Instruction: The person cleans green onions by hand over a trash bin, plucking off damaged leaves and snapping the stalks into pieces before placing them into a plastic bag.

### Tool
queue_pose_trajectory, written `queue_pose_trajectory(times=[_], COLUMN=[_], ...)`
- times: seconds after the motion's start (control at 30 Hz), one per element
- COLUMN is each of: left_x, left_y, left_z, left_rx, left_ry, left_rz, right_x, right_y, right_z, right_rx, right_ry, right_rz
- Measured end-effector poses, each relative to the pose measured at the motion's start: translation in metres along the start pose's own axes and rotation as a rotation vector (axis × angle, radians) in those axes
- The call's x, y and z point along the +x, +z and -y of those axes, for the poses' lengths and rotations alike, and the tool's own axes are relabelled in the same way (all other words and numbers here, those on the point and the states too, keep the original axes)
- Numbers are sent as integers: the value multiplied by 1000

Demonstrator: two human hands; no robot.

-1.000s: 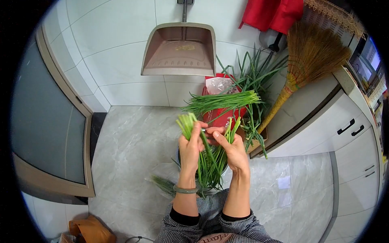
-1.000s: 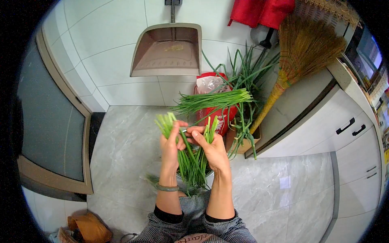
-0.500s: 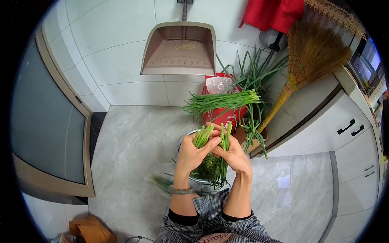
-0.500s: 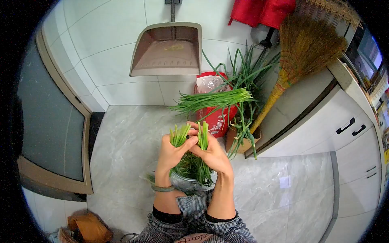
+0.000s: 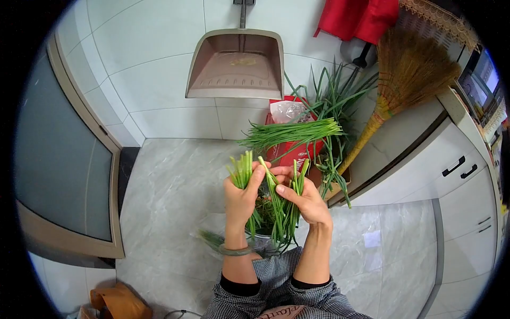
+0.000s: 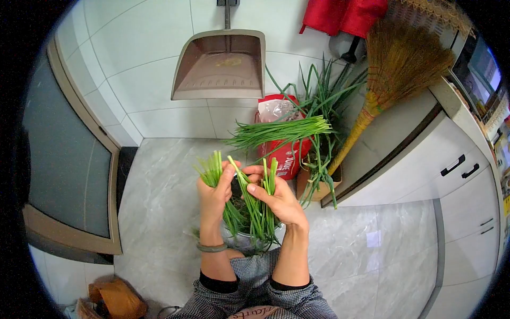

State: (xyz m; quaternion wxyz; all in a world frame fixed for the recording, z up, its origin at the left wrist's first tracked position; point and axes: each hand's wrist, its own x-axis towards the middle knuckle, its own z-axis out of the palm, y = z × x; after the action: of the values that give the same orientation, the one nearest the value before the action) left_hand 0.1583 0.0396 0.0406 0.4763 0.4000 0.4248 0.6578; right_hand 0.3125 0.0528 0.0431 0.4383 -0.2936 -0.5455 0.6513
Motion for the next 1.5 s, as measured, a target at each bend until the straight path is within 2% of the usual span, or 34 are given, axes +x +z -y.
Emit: queue_pose_trajectory(times=[0.03,0.17,0.27,0.33,0.4,0.47,0.6,0.67,0.77,0.8,0.9,1.0,1.07,1.17,1.3,1.37,1.5], left_x=[0,0,1,2,0,0,2,3,3,3,3,3,3,2,4,3,4], left_y=[0,-4,-5,-6,-5,-3,-11,-13,-16,-17,-19,-20,-21,-18,-19,-15,-7], left_z=[1,-1,1,3,2,5,5,9,11,11,12,11,5,-1,1,4,4], left_rx=[-9,-79,4,217,201,262,409,540,576,576,479,309,233,227,197,84,132], left_ry=[-32,-52,-16,80,58,152,123,178,165,165,115,53,8,-52,-142,-113,-46], left_rz=[-41,5,12,35,40,32,80,99,154,156,174,167,163,138,93,73,51], right_x=[-1,0,2,3,4,4,5,6,7,7,9,9,10,14,11,10,10], right_y=[2,1,3,1,3,3,0,-1,1,0,-4,-8,-9,-6,0,9,7], right_z=[1,-6,-5,-9,-9,-9,-12,-12,-8,-8,-9,-10,-19,-28,-16,-11,-11], right_rx=[-48,-66,-41,-105,-125,-145,-170,-209,39,39,309,175,-75,-368,-276,-219,-282], right_ry=[9,47,45,-40,-67,-93,-112,-135,-190,-191,-275,-207,-84,-58,-109,-125,-57], right_rz=[-67,-107,-143,-187,-227,-269,-310,-327,-335,-336,-441,-495,-463,-407,-297,-129,-125])
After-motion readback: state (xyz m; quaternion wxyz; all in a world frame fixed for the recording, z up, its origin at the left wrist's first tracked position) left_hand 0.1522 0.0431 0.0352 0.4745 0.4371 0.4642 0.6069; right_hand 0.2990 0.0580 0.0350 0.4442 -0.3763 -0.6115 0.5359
